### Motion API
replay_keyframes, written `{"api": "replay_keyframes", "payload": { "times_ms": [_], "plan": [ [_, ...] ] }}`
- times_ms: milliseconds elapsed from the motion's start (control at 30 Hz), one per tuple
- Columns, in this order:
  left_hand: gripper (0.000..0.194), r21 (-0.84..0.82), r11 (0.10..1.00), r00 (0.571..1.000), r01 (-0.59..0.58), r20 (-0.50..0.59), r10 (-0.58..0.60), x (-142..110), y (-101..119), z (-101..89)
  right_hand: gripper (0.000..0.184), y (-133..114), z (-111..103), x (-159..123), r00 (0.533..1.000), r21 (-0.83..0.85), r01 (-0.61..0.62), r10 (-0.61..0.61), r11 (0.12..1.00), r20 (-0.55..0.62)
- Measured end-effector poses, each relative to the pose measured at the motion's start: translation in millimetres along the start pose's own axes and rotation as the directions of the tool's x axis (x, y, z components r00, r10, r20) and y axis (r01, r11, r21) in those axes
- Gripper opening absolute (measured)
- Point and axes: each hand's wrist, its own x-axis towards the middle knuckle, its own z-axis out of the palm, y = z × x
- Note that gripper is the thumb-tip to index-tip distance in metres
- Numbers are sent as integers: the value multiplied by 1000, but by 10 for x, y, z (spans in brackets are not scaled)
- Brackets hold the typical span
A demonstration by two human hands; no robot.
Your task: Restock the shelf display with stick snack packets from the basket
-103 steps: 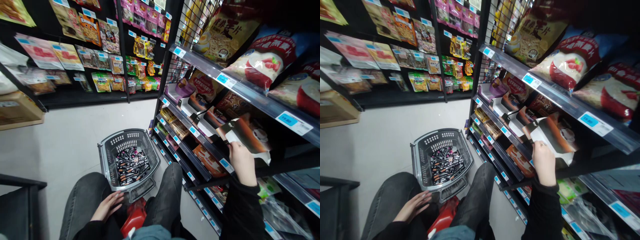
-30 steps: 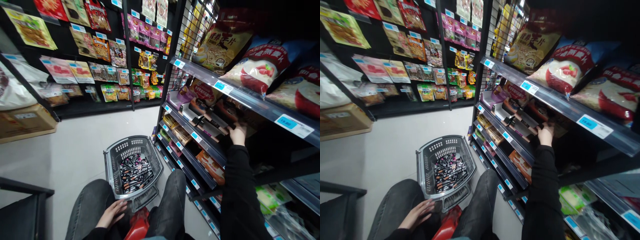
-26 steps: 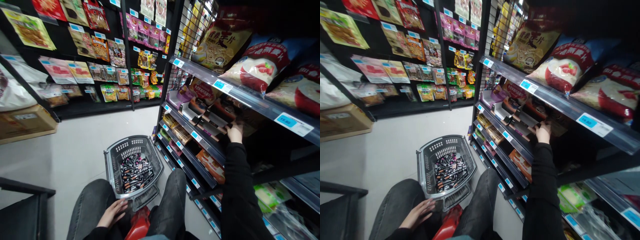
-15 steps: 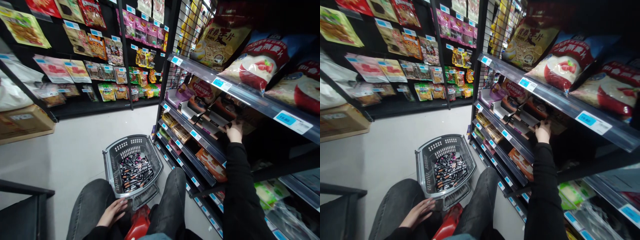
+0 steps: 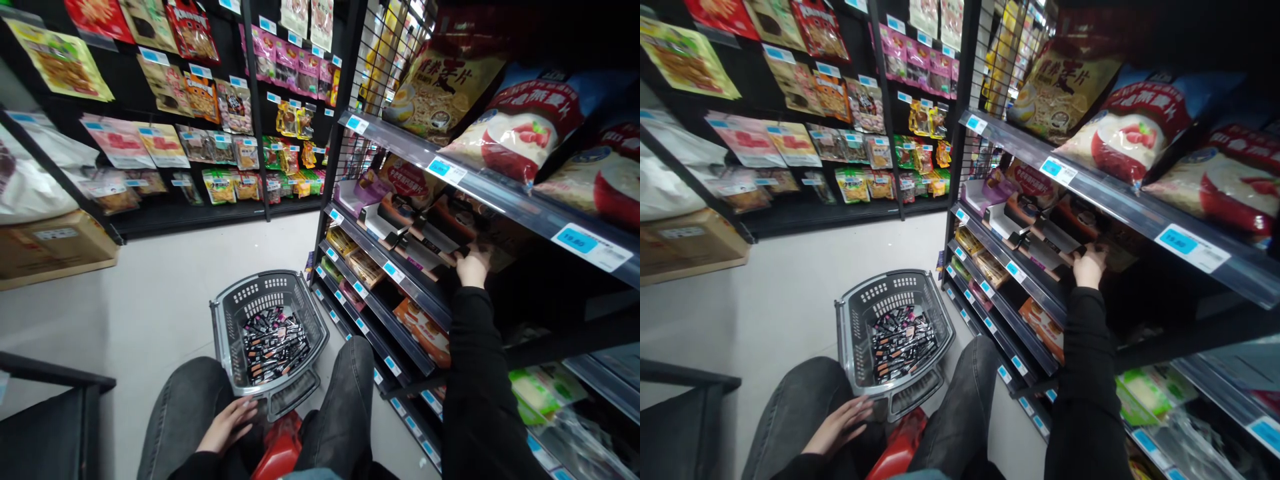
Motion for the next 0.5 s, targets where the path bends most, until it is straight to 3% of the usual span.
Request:
{"api": "replay_keyframes", "payload": {
  "times_ms": [400,500],
  "plan": [
    [34,6,1000,1000,-8,-8,8,-7,-9,8,36,-117,-34,-68,991,-80,123,-119,989,55],
    [34,10,1000,999,27,16,-28,42,10,-27,42,-93,-27,-103,989,-56,150,-150,987,15]
  ]
}}
